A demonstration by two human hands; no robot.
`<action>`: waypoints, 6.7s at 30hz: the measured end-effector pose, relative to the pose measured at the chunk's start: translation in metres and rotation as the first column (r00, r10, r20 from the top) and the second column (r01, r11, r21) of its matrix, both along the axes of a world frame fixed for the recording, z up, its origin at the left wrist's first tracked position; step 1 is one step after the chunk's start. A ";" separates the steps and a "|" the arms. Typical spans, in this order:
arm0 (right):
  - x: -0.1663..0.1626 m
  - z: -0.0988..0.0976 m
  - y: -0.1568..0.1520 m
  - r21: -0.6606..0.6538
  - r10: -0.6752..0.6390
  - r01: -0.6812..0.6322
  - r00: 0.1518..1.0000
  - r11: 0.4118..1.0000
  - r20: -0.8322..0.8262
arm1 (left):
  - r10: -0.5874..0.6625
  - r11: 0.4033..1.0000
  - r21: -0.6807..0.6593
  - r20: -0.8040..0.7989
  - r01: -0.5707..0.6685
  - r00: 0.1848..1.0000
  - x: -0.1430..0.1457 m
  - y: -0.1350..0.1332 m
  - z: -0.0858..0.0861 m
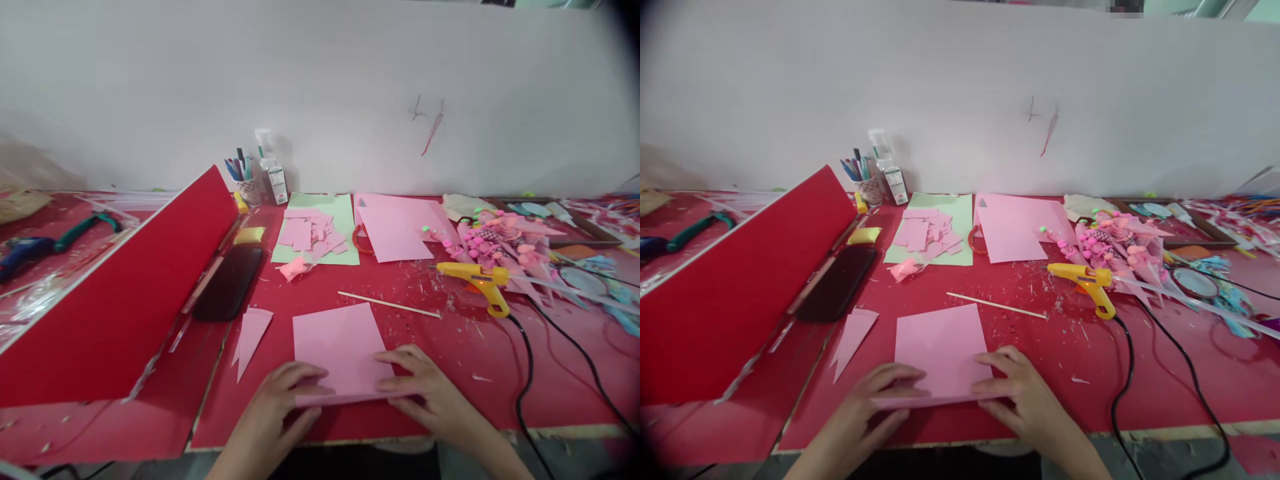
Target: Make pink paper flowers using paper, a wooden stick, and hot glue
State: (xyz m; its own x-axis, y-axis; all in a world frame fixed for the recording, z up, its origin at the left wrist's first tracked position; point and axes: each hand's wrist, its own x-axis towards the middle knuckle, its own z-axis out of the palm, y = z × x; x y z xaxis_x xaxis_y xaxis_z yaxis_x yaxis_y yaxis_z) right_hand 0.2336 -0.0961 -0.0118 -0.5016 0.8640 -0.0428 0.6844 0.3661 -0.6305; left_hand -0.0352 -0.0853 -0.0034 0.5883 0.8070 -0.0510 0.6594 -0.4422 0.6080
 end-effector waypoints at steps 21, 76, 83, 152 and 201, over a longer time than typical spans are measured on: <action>-0.032 -0.024 0.014 0.242 -0.516 0.488 0.854 0.839 0.068 | 0.525 0.837 0.288 -0.181 -0.466 0.831 0.015 -0.002 -0.025; -0.042 -0.014 0.027 0.282 -0.473 0.390 0.803 0.877 0.361 | 0.191 0.880 0.475 -0.391 0.019 0.900 0.026 0.011 -0.022; -0.043 -0.014 0.027 0.318 -0.461 0.353 0.793 0.880 0.398 | 0.180 0.871 0.481 -0.499 0.098 0.848 -0.009 0.008 -0.018; -0.040 0.065 0.039 0.735 0.017 -0.107 0.991 0.669 0.129 | -0.171 0.688 0.650 -0.287 0.323 0.942 0.047 0.047 0.067; 0.004 0.080 0.062 0.191 -0.083 0.117 0.981 0.975 -0.176 | 0.117 0.612 0.776 -0.279 0.152 0.953 -0.014 0.067 0.065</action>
State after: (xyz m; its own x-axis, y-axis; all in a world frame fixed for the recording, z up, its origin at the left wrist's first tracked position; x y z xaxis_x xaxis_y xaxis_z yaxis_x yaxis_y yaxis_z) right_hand 0.2376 -0.0346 0.0679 -0.3978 0.8927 0.2119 0.6160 0.4310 -0.6593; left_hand -0.0494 -0.0180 0.0619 0.6698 0.6030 0.4333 0.7204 -0.6691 -0.1826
